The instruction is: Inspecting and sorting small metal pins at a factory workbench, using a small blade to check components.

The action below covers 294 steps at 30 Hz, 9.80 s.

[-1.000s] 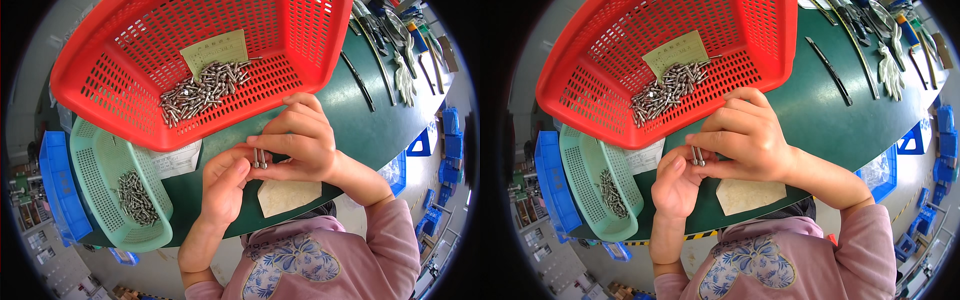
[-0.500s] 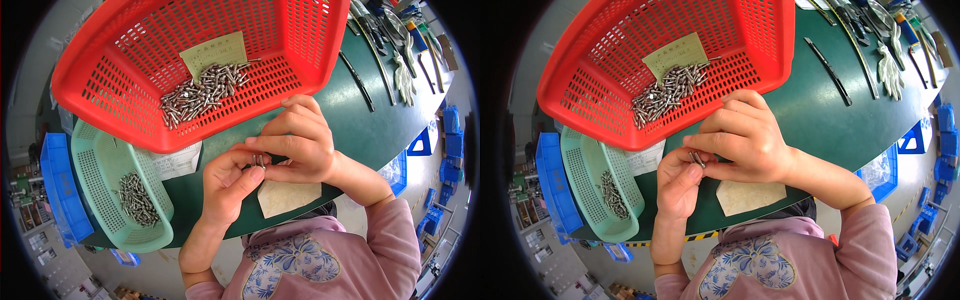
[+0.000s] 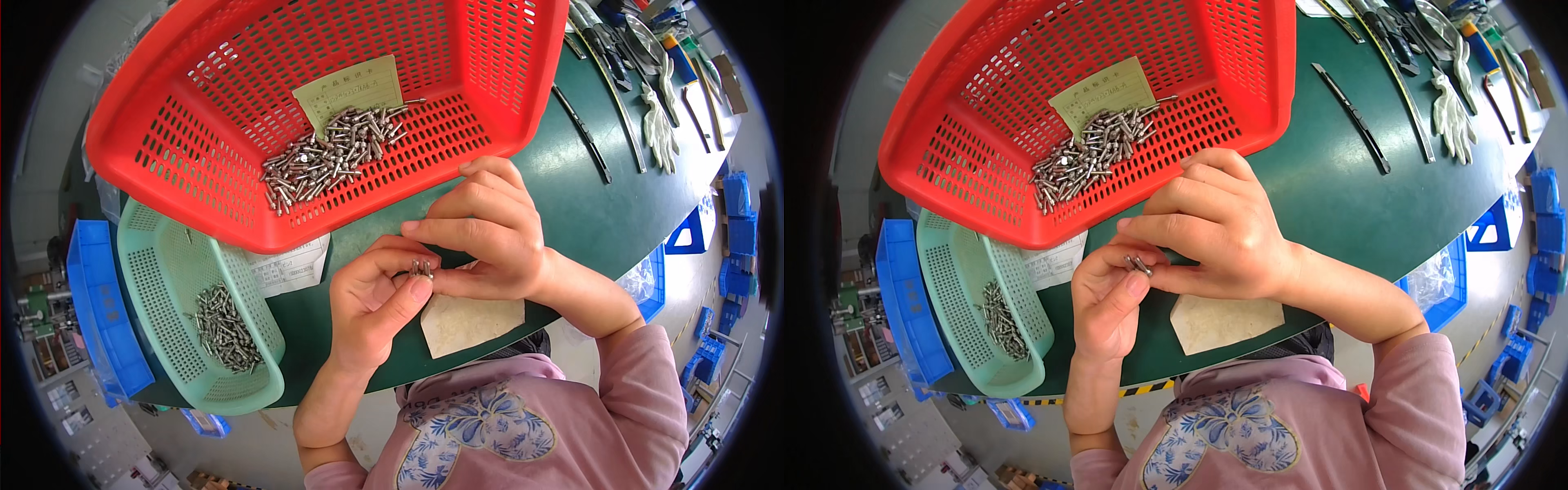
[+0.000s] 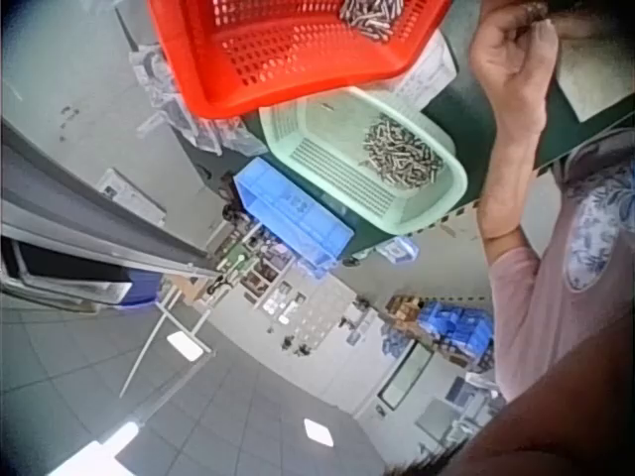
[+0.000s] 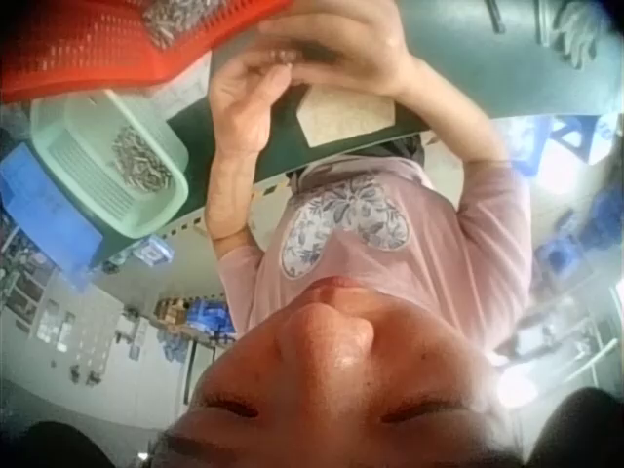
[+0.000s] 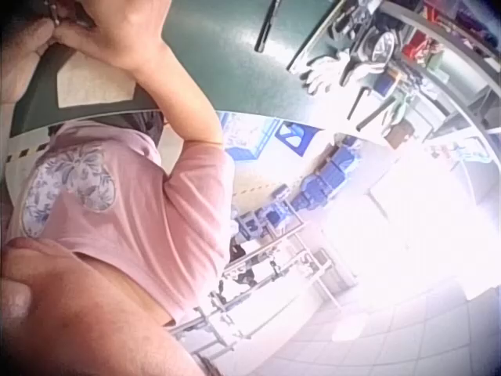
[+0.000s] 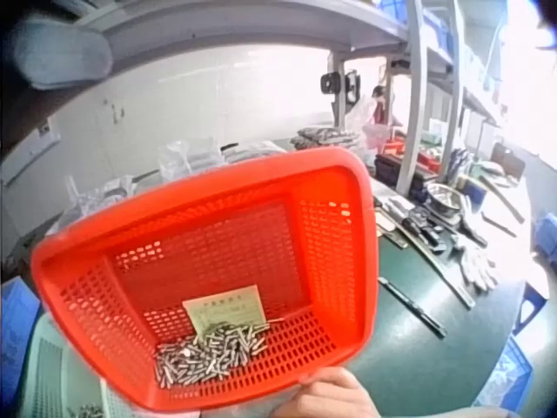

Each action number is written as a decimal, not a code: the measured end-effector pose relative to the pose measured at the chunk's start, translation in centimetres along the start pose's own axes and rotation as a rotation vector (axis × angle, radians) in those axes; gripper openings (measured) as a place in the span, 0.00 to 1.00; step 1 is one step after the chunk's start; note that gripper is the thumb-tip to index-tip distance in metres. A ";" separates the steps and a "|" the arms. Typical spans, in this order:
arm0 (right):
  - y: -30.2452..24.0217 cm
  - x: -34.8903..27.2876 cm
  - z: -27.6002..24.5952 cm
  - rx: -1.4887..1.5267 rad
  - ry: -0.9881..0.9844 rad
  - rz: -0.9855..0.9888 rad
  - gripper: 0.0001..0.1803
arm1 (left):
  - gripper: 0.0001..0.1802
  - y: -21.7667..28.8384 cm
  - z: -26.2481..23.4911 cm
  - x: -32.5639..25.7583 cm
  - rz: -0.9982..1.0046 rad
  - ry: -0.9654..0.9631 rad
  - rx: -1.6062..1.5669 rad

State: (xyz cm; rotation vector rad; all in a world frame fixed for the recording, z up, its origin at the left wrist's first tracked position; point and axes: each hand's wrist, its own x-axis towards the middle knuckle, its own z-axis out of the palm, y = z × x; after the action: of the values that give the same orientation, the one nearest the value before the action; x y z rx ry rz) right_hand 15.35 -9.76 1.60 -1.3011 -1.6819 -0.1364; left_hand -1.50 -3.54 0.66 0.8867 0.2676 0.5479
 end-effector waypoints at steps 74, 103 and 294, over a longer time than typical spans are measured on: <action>5.3 4.0 1.5 -0.491 -0.567 0.037 0.06 | 0.16 0.6 -0.6 3.5 0.616 0.302 1.774; -0.4 0.2 0.1 -0.062 -0.120 0.072 0.26 | 0.05 0.8 0.4 0.5 -0.226 0.203 -0.037; 39.3 2.4 -44.4 -0.833 0.277 1.138 0.39 | 0.05 -9.7 9.5 9.9 0.100 -0.212 0.807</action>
State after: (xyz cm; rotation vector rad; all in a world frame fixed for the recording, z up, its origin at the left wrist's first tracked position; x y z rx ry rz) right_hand 73.63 -17.84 9.36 -2.5229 -0.4259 -0.3256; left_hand 14.27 -9.23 -1.21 1.7363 0.2518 0.4291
